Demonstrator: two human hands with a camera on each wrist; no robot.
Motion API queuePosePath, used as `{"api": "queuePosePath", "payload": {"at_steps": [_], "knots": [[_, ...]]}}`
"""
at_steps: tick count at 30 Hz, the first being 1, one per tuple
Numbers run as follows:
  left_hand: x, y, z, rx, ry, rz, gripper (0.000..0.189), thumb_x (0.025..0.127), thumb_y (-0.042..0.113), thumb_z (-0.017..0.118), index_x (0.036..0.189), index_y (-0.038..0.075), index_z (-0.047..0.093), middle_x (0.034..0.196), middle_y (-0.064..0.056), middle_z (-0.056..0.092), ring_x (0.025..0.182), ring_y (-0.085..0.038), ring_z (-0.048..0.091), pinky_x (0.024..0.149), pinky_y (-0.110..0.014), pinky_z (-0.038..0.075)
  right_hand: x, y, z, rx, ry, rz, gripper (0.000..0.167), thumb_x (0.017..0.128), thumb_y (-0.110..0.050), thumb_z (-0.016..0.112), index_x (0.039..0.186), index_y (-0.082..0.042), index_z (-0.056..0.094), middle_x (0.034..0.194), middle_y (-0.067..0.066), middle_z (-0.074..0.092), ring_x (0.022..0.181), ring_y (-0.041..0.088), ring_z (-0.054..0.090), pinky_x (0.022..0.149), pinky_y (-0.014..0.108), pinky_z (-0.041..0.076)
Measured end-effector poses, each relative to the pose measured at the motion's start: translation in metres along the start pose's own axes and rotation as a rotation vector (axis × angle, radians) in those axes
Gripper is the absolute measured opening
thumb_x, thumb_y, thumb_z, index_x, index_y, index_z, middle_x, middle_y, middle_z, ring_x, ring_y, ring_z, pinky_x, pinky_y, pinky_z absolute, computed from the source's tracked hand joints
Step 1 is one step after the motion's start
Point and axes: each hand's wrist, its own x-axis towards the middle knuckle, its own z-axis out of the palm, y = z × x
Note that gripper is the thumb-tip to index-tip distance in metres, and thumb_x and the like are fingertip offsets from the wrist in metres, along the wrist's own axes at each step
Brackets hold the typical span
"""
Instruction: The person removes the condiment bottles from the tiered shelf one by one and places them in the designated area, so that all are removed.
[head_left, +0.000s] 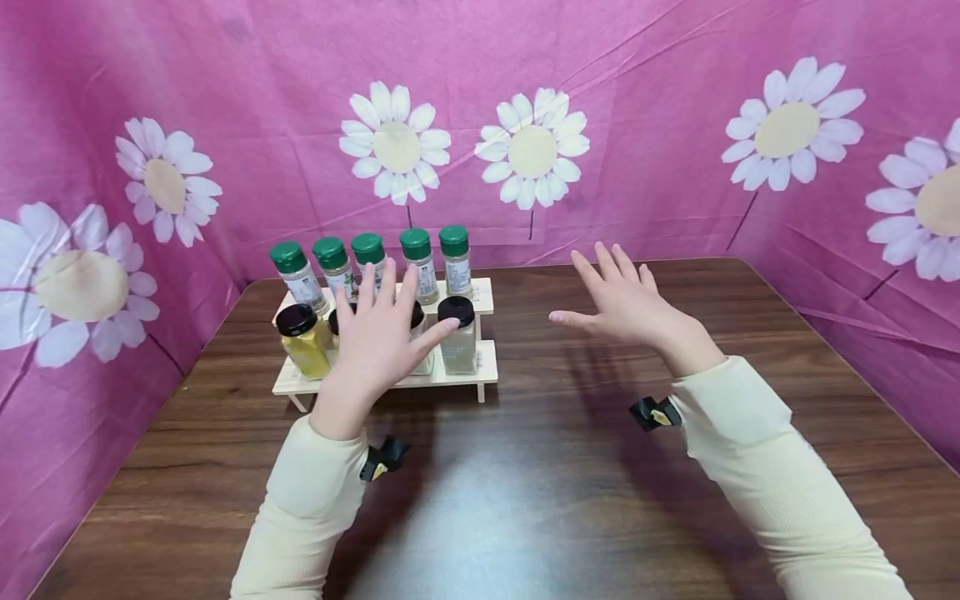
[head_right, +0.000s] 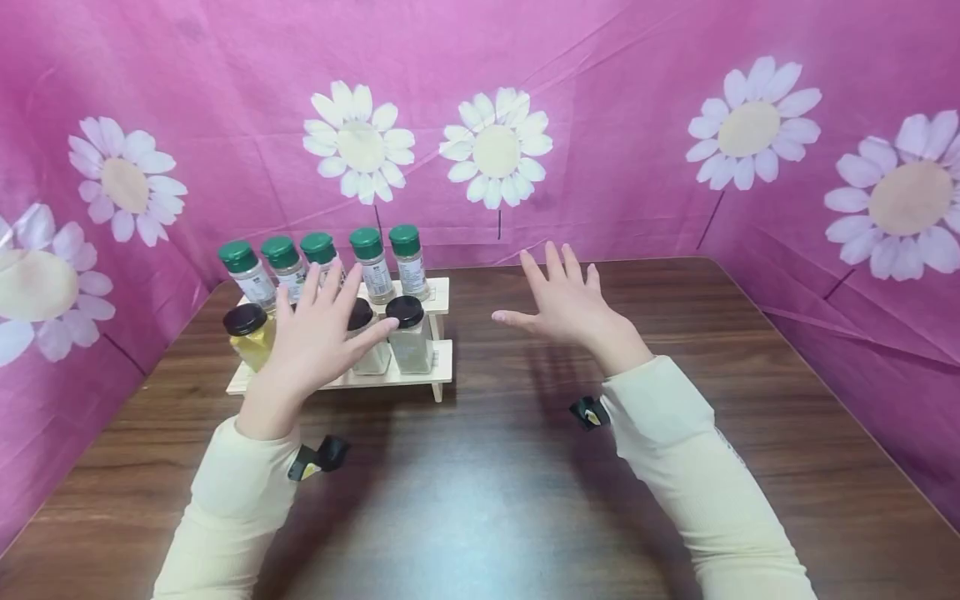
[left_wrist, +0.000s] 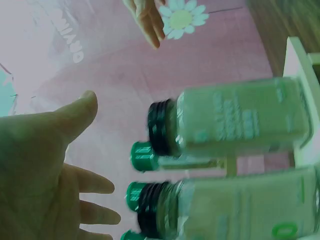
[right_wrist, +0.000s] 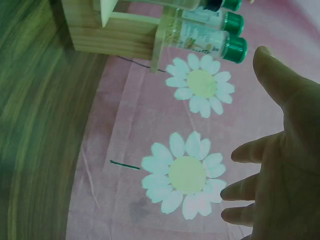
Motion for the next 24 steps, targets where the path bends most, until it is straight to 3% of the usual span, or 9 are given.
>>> {"api": "queuePosePath", "payload": {"at_steps": [8, 15, 19, 24], "knots": [[-0.021, -0.022, -0.01, -0.101, 0.078, -0.017, 0.089, 0.076, 0.064, 0.043, 0.138, 0.008, 0.015, 0.14, -0.019, 0.005, 0.126, -0.032, 0.0, 0.092, -0.059, -0.004, -0.006, -0.005, 0.001, 0.032, 0.049, -0.028, 0.093, 0.074, -0.063, 0.047, 0.139, -0.007, 0.011, 0.138, 0.026, 0.003, 0.124, 0.037, -0.005, 0.091, 0.061, 0.002], [-0.037, -0.046, -0.016, -0.129, 0.112, -0.058, 0.089, 0.077, 0.059, 0.047, 0.137, 0.003, 0.015, 0.14, -0.022, 0.005, 0.126, -0.034, 0.001, 0.091, -0.06, -0.004, -0.006, -0.01, 0.012, 0.088, 0.089, -0.048, 0.093, 0.074, -0.06, 0.05, 0.139, -0.007, 0.011, 0.138, 0.025, 0.003, 0.125, 0.036, -0.004, 0.092, 0.06, 0.002], [-0.044, -0.062, -0.015, -0.176, 0.127, -0.09, 0.089, 0.077, 0.057, 0.05, 0.138, 0.003, 0.013, 0.139, -0.023, 0.006, 0.125, -0.035, 0.0, 0.09, -0.062, -0.004, -0.003, -0.013, 0.023, 0.167, 0.154, -0.068, 0.092, 0.074, -0.055, 0.055, 0.138, -0.006, 0.011, 0.138, 0.025, 0.006, 0.125, 0.036, -0.001, 0.093, 0.059, 0.003], [-0.049, -0.082, -0.008, -0.302, 0.179, -0.09, 0.091, 0.075, 0.048, 0.059, 0.139, 0.006, 0.008, 0.139, -0.022, 0.008, 0.125, -0.035, 0.002, 0.091, -0.06, -0.004, 0.001, -0.021, 0.04, 0.324, 0.261, -0.122, 0.091, 0.072, -0.044, 0.065, 0.137, -0.004, 0.016, 0.137, 0.024, 0.013, 0.125, 0.035, 0.006, 0.095, 0.055, 0.008]]}}
